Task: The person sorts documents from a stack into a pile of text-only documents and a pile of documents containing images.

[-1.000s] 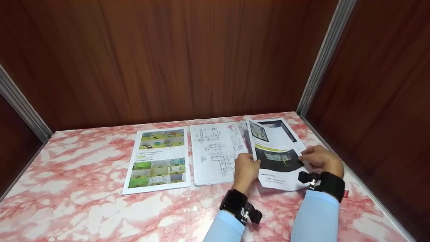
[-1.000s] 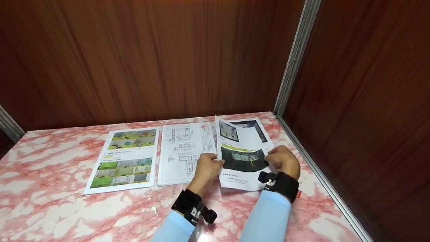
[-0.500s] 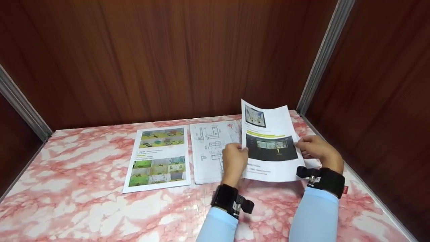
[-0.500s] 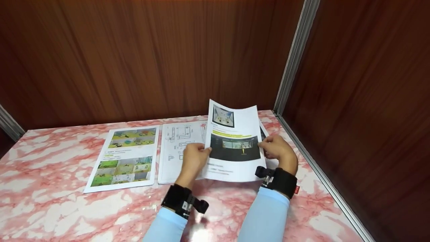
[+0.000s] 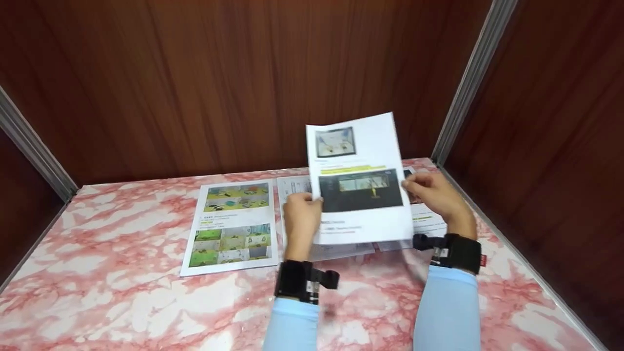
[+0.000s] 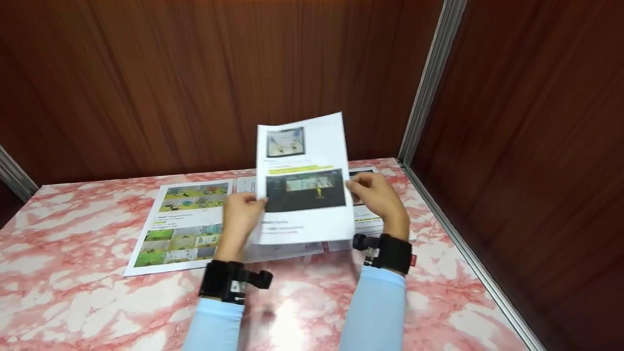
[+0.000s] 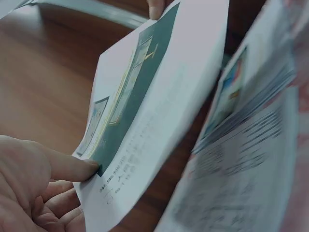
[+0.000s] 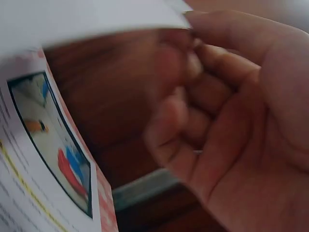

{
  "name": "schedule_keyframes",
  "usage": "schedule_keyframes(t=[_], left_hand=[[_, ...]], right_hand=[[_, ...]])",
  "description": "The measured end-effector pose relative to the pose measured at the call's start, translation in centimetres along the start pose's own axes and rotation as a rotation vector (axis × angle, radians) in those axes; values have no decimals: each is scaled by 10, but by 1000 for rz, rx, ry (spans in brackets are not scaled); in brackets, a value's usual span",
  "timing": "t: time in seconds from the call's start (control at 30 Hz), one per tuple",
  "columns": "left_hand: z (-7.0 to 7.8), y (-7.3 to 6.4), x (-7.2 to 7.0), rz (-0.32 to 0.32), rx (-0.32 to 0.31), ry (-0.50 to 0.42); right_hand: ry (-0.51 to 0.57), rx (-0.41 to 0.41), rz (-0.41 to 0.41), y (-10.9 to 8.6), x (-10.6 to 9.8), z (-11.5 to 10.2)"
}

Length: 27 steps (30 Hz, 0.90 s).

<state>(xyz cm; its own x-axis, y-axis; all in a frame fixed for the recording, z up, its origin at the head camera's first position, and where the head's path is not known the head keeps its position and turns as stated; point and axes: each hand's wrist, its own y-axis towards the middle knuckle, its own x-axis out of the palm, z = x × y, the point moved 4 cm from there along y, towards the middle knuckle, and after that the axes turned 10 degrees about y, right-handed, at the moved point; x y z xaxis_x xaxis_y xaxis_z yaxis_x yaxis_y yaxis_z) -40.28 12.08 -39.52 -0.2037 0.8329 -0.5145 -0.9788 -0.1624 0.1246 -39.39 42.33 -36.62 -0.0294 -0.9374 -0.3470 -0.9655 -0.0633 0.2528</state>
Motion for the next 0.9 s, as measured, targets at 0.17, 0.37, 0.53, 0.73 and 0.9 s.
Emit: schedule_keyframes(t=[0.17,0.37,0.53,0.73,0.9], left_hand=[[-8,8,-29,68,13,-17],[-20,16,-52,106,23,-49],[-34,21,-66,98,-13,-80],[-45,25,-83,62,-56,-139],[-51,29,-108,74,-25,-102]], right_hand=[[9,-26,4,13,24,-14],[-60,79,-65,29,64,-12],[-123,172,-85,36,89,-3],[-81,152,-58,38,108,-16],[-102,84,-49,40,131,-39]])
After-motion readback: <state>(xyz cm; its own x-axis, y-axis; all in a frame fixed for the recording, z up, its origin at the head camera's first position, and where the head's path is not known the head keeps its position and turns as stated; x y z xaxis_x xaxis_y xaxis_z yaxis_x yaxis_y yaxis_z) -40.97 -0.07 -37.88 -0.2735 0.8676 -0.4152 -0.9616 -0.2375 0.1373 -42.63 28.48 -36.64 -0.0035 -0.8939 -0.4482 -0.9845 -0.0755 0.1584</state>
